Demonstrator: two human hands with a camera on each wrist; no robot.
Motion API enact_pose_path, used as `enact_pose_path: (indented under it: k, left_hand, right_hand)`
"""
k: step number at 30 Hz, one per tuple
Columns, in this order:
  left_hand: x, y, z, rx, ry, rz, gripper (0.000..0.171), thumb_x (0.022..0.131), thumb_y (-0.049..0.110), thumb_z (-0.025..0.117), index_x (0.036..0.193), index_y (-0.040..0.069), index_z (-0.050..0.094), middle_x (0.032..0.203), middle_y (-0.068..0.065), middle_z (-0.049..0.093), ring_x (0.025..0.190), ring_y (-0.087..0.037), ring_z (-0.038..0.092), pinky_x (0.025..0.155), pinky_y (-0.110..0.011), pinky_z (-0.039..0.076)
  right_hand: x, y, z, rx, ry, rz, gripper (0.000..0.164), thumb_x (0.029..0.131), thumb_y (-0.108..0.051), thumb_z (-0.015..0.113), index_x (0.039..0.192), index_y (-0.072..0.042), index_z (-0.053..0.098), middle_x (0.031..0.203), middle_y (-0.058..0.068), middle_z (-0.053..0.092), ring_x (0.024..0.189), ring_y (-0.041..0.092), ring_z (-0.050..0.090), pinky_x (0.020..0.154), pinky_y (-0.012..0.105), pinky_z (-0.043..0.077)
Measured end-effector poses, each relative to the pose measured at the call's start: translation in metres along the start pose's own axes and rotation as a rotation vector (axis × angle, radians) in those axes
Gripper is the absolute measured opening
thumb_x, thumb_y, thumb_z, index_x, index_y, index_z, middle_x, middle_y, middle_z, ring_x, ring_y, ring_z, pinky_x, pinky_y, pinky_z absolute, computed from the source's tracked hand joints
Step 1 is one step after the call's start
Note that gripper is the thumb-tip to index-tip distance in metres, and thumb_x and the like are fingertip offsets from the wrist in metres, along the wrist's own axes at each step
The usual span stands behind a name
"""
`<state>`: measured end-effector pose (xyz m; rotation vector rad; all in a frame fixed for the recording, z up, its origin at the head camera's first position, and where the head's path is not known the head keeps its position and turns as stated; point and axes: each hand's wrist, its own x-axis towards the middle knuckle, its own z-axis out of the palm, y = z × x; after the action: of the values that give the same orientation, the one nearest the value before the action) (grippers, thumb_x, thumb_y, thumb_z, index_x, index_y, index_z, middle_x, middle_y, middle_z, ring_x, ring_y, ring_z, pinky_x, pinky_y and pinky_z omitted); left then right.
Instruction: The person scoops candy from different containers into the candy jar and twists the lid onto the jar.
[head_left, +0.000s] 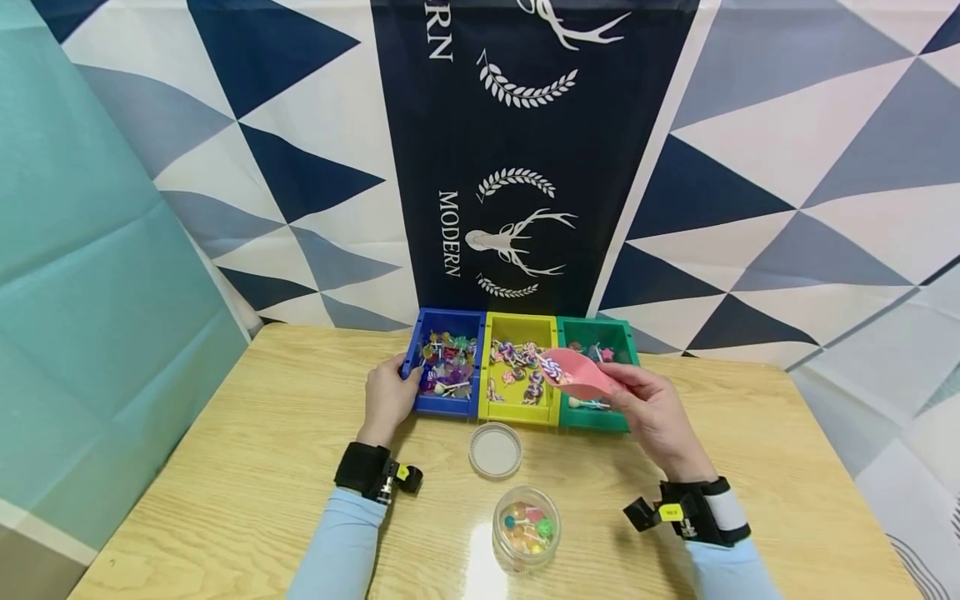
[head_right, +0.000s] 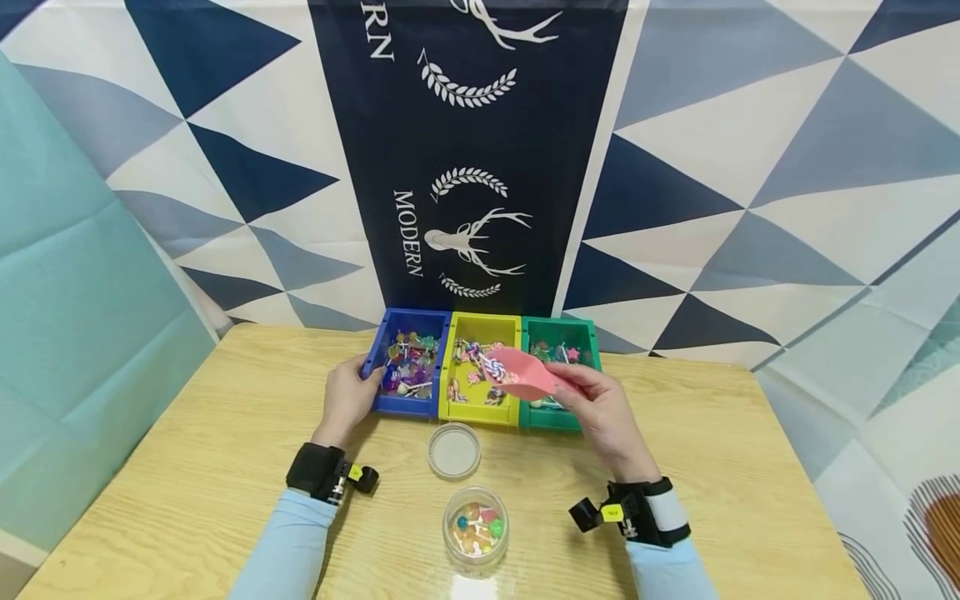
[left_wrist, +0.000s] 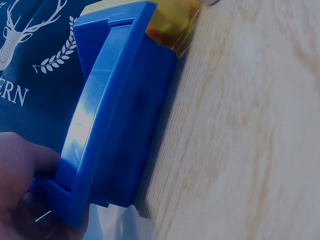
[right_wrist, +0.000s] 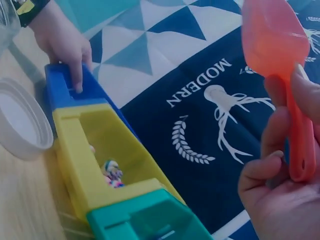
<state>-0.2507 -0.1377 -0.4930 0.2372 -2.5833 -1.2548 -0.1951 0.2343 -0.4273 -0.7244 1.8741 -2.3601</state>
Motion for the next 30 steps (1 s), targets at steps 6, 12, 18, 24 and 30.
enact_pose_path:
  k: [6,12,18,24,30]
  left_hand:
    - [0.0,0.0,0.0,0.009,0.001,0.008,0.036,0.096,0.02,0.067,0.128,0.003,0.067,0.116,-0.019,0.07,0.105,-0.035,0.067,0.088,-0.051,0.053]
    - [0.0,0.001,-0.001,0.007,0.002,0.013,0.037,0.096,0.02,0.067,0.128,0.002,0.067,0.116,-0.02,0.07,0.104,-0.035,0.068,0.087,-0.05,0.054]
    - [0.001,0.001,-0.002,0.008,-0.003,0.004,0.037,0.096,0.021,0.067,0.128,0.002,0.067,0.116,-0.02,0.07,0.104,-0.035,0.068,0.088,-0.05,0.054]
    - [0.0,0.002,-0.003,0.012,-0.003,-0.003,0.037,0.096,0.021,0.067,0.129,0.002,0.066,0.116,-0.02,0.069,0.105,-0.035,0.067,0.088,-0.05,0.054]
    - [0.0,0.005,-0.002,0.008,-0.007,-0.011,0.038,0.097,0.021,0.067,0.129,0.001,0.066,0.118,-0.02,0.069,0.107,-0.035,0.067,0.089,-0.05,0.053]
  right_hand:
    - [-0.004,-0.013,-0.015,-0.231,-0.151,0.063,0.031,0.096,0.008,0.058,0.123,-0.001,0.07,0.119,-0.002,0.068,0.099,0.012,0.063,0.082,0.024,0.055]
    - [-0.006,-0.025,-0.028,-0.42,-0.359,0.112,0.029,0.09,0.008,0.066,0.117,0.001,0.072,0.116,0.001,0.071,0.095,0.014,0.066,0.074,0.03,0.058]
    - [-0.006,-0.03,-0.024,-0.533,-0.517,0.157,0.026,0.091,-0.003,0.07,0.115,-0.009,0.075,0.114,0.004,0.071,0.097,0.015,0.063,0.076,0.031,0.058]
    - [-0.002,-0.033,-0.004,-0.577,-0.633,0.221,0.024,0.091,-0.013,0.073,0.115,-0.014,0.076,0.109,0.001,0.073,0.094,0.02,0.065,0.079,0.032,0.057]
    - [-0.005,-0.043,0.018,-0.691,-0.666,0.257,0.022,0.091,-0.019,0.074,0.113,-0.019,0.077,0.104,-0.007,0.072,0.088,0.015,0.062,0.075,0.028,0.054]
